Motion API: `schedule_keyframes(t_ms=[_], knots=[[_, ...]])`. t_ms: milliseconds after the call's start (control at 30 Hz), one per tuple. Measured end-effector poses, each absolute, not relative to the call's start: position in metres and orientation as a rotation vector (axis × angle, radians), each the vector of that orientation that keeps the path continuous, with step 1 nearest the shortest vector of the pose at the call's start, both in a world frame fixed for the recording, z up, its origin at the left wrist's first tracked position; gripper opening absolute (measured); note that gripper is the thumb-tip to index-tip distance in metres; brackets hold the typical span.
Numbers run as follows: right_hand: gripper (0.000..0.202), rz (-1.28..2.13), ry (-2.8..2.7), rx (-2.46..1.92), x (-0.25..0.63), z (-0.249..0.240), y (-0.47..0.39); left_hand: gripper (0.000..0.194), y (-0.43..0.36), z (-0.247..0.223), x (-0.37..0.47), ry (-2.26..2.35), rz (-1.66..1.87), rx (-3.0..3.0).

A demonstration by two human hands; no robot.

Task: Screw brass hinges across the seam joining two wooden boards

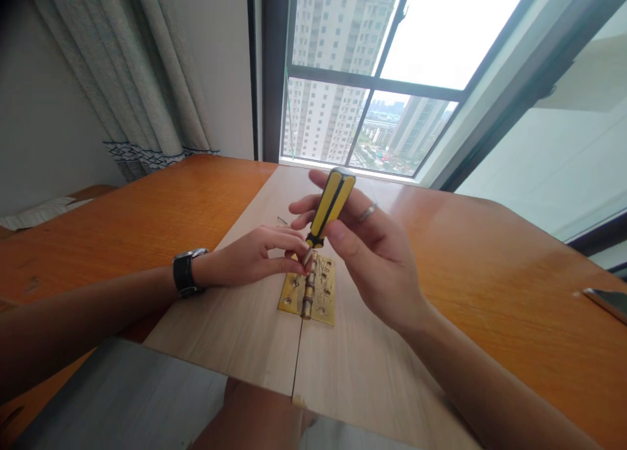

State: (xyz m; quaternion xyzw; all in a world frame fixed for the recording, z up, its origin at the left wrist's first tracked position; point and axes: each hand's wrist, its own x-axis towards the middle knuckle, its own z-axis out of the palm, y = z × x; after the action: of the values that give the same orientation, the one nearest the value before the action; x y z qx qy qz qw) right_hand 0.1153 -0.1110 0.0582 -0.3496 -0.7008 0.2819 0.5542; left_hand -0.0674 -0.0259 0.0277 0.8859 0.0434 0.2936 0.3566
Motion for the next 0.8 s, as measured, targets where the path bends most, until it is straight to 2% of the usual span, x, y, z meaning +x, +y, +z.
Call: schedule_keyframes(t_ms=[200, 400, 467, 667, 733, 800], knots=[[0.059, 0.55, -1.672, -0.82, 0.115, 0.07, -0.112, 0.009, -0.024, 0.031, -0.068, 0.071, 0.7, 2.212], [0.048, 0.492, -1.904, -0.984, 0.119, 0.1, -0.116, 0.013, -0.017, 0.029, -0.074, 0.053, 0.589, 2.174], [0.042, 0.341, -2.021, -1.102, 0.121, 0.113, -0.119, 0.014, -0.015, 0.028, -0.075, 0.064, 0.573, 2.181], [0.02, -0.452, -2.396, -1.303, 0.116, 0.157, -0.128, 0.014, -0.013, 0.022, -0.075, 0.015, 0.61, 2.143], [0.018, -0.534, -2.526, -1.179, 0.11, 0.171, -0.127, 0.013, -0.012, 0.02, -0.075, 0.028, 0.631, 2.152], [0.014, -0.472, -2.69, -1.021, 0.101, 0.182, -0.124, 0.015, -0.008, 0.019, -0.075, 0.055, 0.669, 2.148]])
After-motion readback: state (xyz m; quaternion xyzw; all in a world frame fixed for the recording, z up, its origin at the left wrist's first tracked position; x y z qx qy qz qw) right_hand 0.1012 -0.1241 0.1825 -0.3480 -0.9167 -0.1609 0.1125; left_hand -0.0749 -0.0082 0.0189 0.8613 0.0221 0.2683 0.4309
